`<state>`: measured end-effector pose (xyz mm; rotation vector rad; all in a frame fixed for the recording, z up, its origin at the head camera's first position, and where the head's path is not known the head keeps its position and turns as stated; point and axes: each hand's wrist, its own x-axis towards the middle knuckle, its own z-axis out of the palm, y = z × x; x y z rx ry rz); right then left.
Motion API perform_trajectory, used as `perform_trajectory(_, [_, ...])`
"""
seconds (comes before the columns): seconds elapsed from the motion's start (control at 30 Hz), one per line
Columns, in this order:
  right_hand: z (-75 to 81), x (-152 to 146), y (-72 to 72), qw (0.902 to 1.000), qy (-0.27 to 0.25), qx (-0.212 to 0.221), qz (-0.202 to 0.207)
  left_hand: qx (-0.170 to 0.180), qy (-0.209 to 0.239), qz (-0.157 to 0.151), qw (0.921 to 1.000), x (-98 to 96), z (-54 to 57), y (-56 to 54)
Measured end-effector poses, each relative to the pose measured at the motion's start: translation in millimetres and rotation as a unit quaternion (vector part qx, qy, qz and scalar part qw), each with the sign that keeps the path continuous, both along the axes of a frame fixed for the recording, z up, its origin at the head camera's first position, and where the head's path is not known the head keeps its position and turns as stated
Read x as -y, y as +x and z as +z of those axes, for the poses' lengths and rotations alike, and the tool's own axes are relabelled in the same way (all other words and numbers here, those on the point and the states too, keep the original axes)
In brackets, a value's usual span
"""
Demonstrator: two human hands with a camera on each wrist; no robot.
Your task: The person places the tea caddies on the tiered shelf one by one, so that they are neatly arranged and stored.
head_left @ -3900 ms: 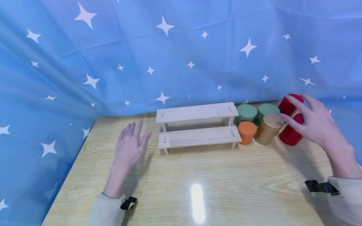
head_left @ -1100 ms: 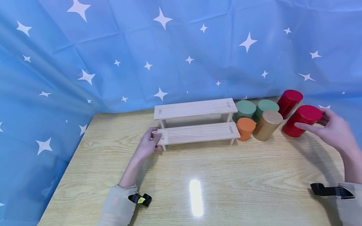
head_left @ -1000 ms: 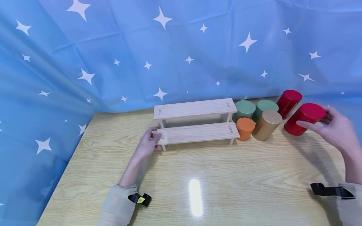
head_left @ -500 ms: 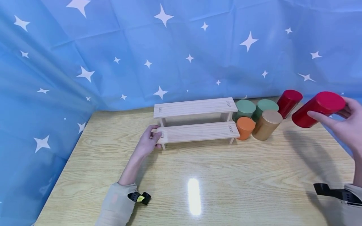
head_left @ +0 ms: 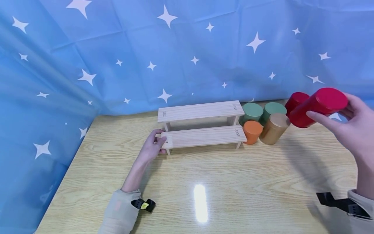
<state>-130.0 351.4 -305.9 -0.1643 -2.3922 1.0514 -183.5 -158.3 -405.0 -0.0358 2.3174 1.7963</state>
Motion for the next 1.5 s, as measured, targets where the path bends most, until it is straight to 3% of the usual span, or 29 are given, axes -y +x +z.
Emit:
perform_trajectory(0.2, [4.1, 26.8, -0.1, 0.9992, 0.012, 0.006, 0.037, 0.001, 0.001, -0.001, 1.0, 0.8, 0.2, -0.4])
perform_trajectory(0.43, [1.4, 63.3, -8.4, 0.9924, -0.006, 0.001, 0.123, 0.001, 0.001, -0.005, 1.0, 2.1, 0.7, -0.5])
perform_trajectory(0.87, [-18.3, 127.0, -25.1, 0.961, -0.017, -0.014, 0.276, 0.004, 0.005, -0.007, 1.0, 2.5, -0.5, -0.8])
perform_trajectory(1.07, [-22.6, 153.2, -29.0, 0.9574, -0.008, 0.019, 0.288, 0.004, 0.004, -0.007, 1.0, 2.1, -0.5, -1.1])
perform_trajectory(1.5, [-39.0, 197.1, -41.6, 0.9392, 0.0, 0.053, 0.339, -0.001, -0.006, -0.004, 1.0, 1.0, -1.7, 0.3])
